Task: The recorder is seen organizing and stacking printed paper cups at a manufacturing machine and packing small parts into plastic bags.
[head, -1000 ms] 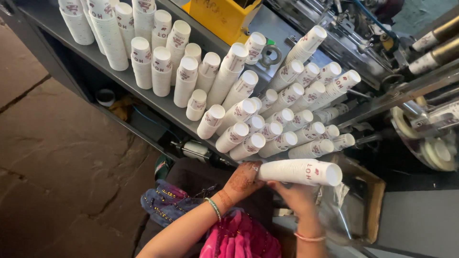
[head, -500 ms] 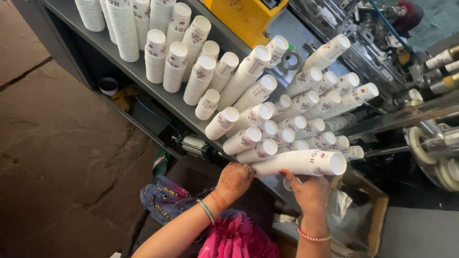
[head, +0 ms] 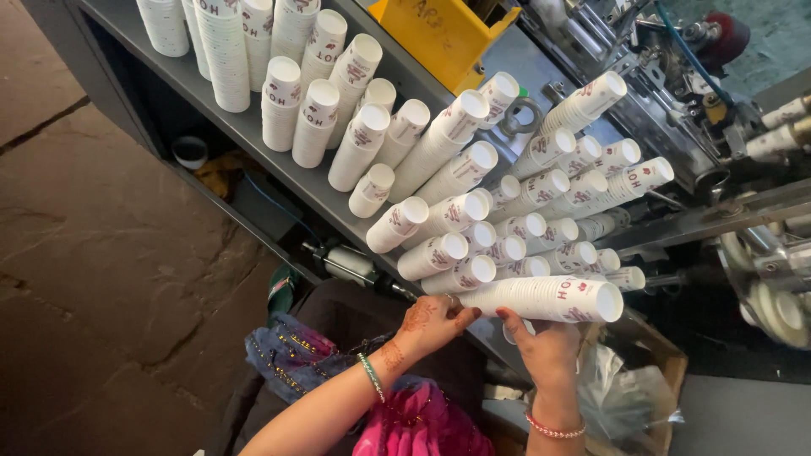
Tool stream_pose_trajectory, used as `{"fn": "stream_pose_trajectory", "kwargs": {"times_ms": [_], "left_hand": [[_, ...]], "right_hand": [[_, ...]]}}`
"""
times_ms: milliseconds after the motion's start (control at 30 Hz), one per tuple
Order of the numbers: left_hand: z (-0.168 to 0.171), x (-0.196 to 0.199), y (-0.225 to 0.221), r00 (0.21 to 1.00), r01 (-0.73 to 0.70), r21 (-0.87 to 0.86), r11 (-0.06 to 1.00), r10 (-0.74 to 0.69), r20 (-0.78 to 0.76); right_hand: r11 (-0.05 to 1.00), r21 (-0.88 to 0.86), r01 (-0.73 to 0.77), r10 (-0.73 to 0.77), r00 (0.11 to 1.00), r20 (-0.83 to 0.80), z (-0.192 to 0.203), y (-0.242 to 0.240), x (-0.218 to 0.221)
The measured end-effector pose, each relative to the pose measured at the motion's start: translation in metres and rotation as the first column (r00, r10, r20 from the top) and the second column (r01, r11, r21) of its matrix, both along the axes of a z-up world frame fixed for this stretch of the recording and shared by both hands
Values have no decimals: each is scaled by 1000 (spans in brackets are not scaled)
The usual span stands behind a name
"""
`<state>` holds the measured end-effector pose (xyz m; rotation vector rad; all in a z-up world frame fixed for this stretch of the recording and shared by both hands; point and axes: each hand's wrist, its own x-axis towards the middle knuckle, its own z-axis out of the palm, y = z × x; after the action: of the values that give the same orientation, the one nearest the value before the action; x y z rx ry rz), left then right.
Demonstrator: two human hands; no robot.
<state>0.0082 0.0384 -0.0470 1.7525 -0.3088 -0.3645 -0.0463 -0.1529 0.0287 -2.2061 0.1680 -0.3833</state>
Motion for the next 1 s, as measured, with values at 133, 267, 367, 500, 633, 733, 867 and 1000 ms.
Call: {"fn": "stream_pose_trajectory", "kwargs": {"times_ms": [133, 267, 367, 500, 633, 733, 867, 1000], "left_hand": [[10, -2, -2, 999, 39, 53, 998, -37, -33], [15, -4, -6, 992, 101, 98, 990, -92, -86], [15, -7, -11, 991, 106, 134, 985, -94, -93], [0, -13, -20, 996, -50, 171, 984, 35, 87], [9, -20, 7, 990, -36, 164, 986, 13, 140], [-10, -17, 10, 973, -69, 250, 966, 10, 231], [-37, -9, -14, 864, -182, 214, 960, 52, 501], [-51, 0, -55, 803, -141, 194, 971, -3, 596]], "right_hand": [[999, 19, -41, 40, 998, 45, 9, 13, -1], [979, -204, 8, 0, 999, 43, 5, 15, -1], [996, -72, -60, 66, 994, 88, 1, 11, 0], [862, -502, -70, 280, 891, 357, 52, 19, -12], [946, -324, -4, 155, 884, 441, 69, 5, -35], [973, -228, -29, 123, 903, 412, 66, -4, -49], [978, -194, -71, 129, 942, 311, 61, -2, -55], [979, -199, -49, 98, 964, 247, 50, -5, -61]]}}
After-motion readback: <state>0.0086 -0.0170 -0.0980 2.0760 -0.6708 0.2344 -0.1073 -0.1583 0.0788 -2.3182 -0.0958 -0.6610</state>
